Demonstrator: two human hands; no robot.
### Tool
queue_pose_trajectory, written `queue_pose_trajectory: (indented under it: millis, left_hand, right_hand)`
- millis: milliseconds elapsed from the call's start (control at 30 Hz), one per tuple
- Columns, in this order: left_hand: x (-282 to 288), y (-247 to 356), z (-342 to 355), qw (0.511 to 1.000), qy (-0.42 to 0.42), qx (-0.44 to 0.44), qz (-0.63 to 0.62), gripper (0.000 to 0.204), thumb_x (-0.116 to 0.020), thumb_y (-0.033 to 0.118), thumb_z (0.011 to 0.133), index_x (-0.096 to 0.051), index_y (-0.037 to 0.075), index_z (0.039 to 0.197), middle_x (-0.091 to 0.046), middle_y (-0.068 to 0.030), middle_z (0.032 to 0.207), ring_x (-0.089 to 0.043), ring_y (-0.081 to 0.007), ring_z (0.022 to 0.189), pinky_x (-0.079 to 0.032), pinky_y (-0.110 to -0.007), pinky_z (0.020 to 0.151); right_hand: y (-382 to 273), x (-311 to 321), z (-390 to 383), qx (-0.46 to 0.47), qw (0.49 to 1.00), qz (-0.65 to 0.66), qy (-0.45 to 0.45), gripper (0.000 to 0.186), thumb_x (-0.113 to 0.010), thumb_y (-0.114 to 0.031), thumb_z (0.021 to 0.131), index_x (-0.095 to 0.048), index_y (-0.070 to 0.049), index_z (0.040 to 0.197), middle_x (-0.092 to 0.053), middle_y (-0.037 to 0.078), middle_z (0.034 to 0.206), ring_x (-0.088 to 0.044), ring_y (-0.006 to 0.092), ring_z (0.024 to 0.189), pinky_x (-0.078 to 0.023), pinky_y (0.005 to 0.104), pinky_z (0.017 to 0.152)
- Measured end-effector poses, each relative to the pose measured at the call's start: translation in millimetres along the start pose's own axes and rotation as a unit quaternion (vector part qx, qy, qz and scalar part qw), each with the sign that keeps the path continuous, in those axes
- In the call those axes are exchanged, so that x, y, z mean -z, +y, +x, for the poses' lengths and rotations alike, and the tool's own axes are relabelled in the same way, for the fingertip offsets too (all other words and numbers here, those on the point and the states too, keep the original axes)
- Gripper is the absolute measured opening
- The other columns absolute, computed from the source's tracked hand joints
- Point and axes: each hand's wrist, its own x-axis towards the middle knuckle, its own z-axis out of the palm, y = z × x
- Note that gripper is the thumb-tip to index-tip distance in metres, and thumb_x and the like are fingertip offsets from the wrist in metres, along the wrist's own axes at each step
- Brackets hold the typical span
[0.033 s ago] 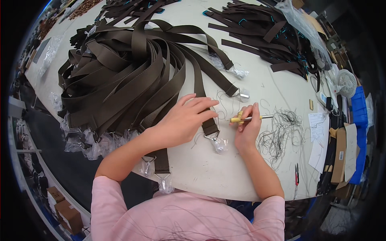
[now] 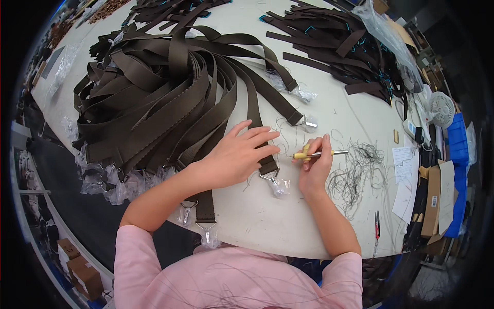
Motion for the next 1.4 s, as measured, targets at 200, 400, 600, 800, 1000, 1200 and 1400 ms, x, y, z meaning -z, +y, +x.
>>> queue_pose_trajectory:
  millis: [200,400,600,800,1000,1200,1400]
  left_hand:
    - [-12.5,-0.7,-5.9,0.996,-0.033,0.084,-0.016,0.041,-0.081,0.034,0.08,-0.067,0.019,0.116,-0.059,0.0001,0.117,-0.054,-0.0193,0.112,-0.04,-0.039,0.093]
    - [-13.5,4.6,-11.8,0.992,-0.016,0.122,-0.022,0.039,-0.082,0.035,0.079,-0.07,0.02,0.113,-0.059,0.0008,0.113,-0.053,-0.0202,0.109,-0.041,-0.038,0.089]
    - [-12.9,6.5,-14.0,0.992,-0.009,0.123,-0.02,0.04,-0.081,0.031,0.079,-0.07,0.019,0.115,-0.058,-0.0008,0.114,-0.053,-0.0217,0.111,-0.042,-0.037,0.088]
    - [-14.1,6.7,-13.4,0.993,-0.005,0.116,-0.012,0.04,-0.081,0.03,0.079,-0.07,0.018,0.115,-0.058,-0.0013,0.114,-0.053,-0.022,0.11,-0.043,-0.037,0.087]
    - [-13.6,6.3,-14.1,0.992,-0.006,0.122,-0.017,0.039,-0.081,0.031,0.079,-0.07,0.019,0.114,-0.057,-0.0014,0.114,-0.053,-0.022,0.111,-0.044,-0.037,0.089]
    - [-11.6,6.2,-14.2,0.992,-0.008,0.126,-0.022,0.039,-0.081,0.031,0.079,-0.07,0.019,0.114,-0.057,-0.0014,0.114,-0.053,-0.0218,0.112,-0.044,-0.037,0.09]
    - [-13.8,5.1,-14.5,0.992,-0.003,0.123,-0.02,0.038,-0.081,0.031,0.079,-0.07,0.019,0.113,-0.057,-0.0011,0.114,-0.053,-0.0217,0.112,-0.045,-0.037,0.09]
  right_hand:
    - [3.2,13.4,-27.1,0.059,0.982,-0.164,-0.072,0.05,-0.038,-0.034,0.11,-0.048,-0.007,0.069,-0.048,0.001,0.06,-0.043,0.0073,0.048,-0.042,0.0233,0.049]
    - [5.9,5.8,-27.1,0.03,0.972,-0.206,-0.112,0.049,-0.042,-0.035,0.111,-0.054,-0.006,0.074,-0.055,0.0,0.062,-0.056,0.0057,0.056,-0.035,0.0219,0.048]
    - [10.8,6.9,-23.7,0.029,0.966,-0.221,-0.128,0.051,-0.044,-0.036,0.111,-0.056,-0.004,0.073,-0.058,0.001,0.063,-0.053,0.0055,0.056,-0.037,0.0226,0.05]
    - [11.2,5.8,-23.4,0.039,0.963,-0.233,-0.131,0.052,-0.044,-0.035,0.111,-0.056,-0.004,0.07,-0.057,0.001,0.063,-0.045,0.0054,0.054,-0.036,0.0235,0.052]
    - [12.2,6.1,-23.0,0.042,0.959,-0.243,-0.139,0.052,-0.043,-0.034,0.111,-0.055,-0.004,0.07,-0.053,0.001,0.062,-0.043,0.0055,0.055,-0.035,0.0235,0.052]
    - [10.3,4.5,-23.8,0.035,0.96,-0.239,-0.139,0.052,-0.043,-0.034,0.111,-0.055,-0.004,0.07,-0.051,0.0,0.062,-0.041,0.0053,0.056,-0.036,0.0238,0.052]
    - [9.8,3.2,-24.1,0.036,0.961,-0.235,-0.142,0.051,-0.043,-0.033,0.111,-0.055,-0.004,0.071,-0.051,0.0,0.063,-0.042,0.0053,0.057,-0.036,0.0235,0.053]
